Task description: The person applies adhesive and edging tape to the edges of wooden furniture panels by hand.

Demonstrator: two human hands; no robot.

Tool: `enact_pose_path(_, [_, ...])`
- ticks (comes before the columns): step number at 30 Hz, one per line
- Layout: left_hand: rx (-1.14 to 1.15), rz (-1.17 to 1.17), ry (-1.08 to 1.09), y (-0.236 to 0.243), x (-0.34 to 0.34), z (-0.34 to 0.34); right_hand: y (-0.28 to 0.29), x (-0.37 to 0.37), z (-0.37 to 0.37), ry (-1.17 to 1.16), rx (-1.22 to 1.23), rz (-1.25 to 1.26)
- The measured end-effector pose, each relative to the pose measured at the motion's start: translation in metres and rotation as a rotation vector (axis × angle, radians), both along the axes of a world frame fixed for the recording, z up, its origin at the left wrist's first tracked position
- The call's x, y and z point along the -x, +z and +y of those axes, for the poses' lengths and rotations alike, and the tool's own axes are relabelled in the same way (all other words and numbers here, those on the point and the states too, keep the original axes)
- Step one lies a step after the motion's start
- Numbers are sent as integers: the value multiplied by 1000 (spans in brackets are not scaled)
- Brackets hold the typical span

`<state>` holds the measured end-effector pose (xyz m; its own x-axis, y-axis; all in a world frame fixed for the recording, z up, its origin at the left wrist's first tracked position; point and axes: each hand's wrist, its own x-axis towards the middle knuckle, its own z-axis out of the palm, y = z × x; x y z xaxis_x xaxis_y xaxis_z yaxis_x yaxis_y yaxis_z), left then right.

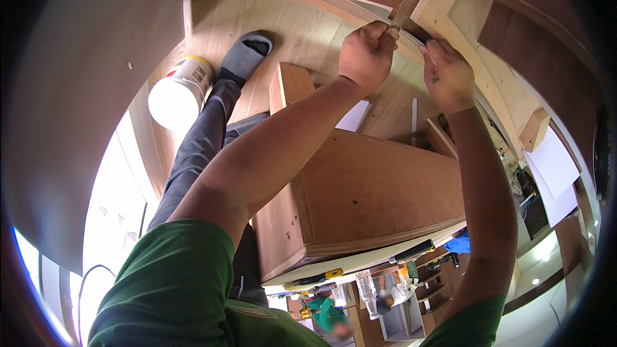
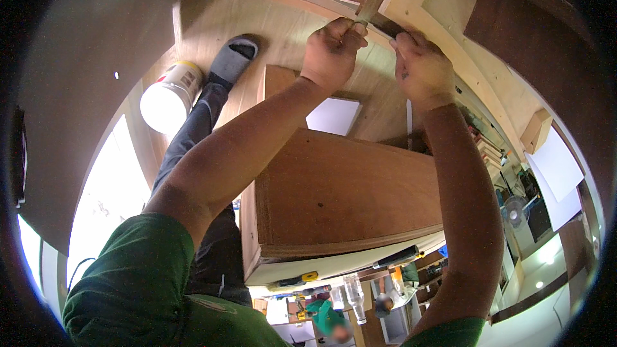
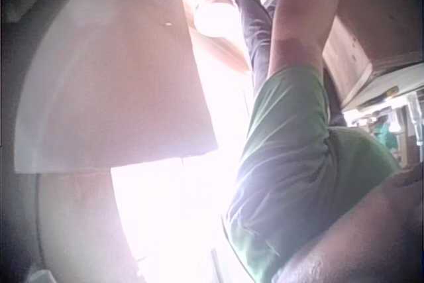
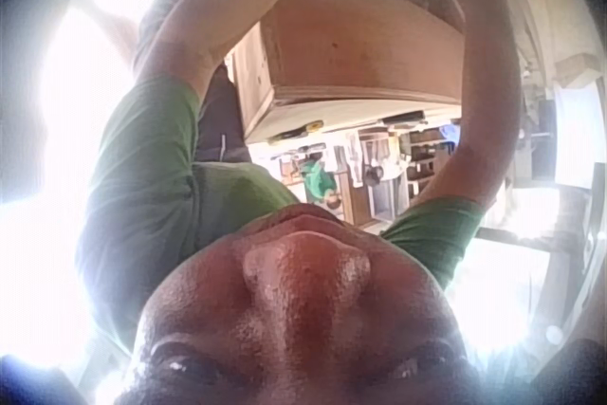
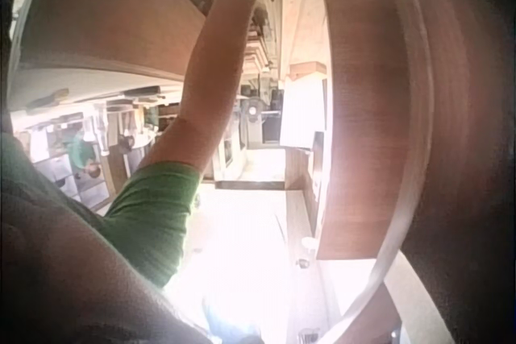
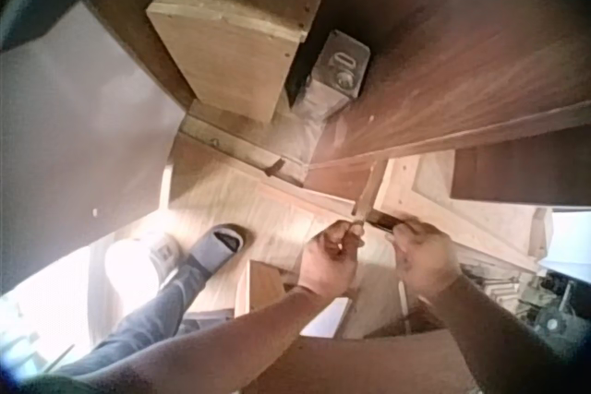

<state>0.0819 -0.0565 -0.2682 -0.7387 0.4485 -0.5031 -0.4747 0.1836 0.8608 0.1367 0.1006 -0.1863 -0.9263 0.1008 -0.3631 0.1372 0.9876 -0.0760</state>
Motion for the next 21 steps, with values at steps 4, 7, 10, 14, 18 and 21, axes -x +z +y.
enact_pose_path(4, [-44,60,-17,-4,2,-2,-1,4,-4,24,-8,69])
enact_pose_path(7, [-34,142,-55,-7,5,-5,-3,4,-7,-10,-26,33])
enact_pose_path(10, [-25,212,-78,-8,7,-7,-2,4,-7,20,-31,60])
enact_pose_path(14, [-16,249,-81,-8,5,-6,-5,2,-8,39,-37,120])
enact_pose_path(18, [-51,216,-24,-10,1,-5,-3,7,-10,11,-30,43])
enact_pose_path(21, [-51,217,-22,-9,0,-4,-6,8,-12,-12,-29,7])
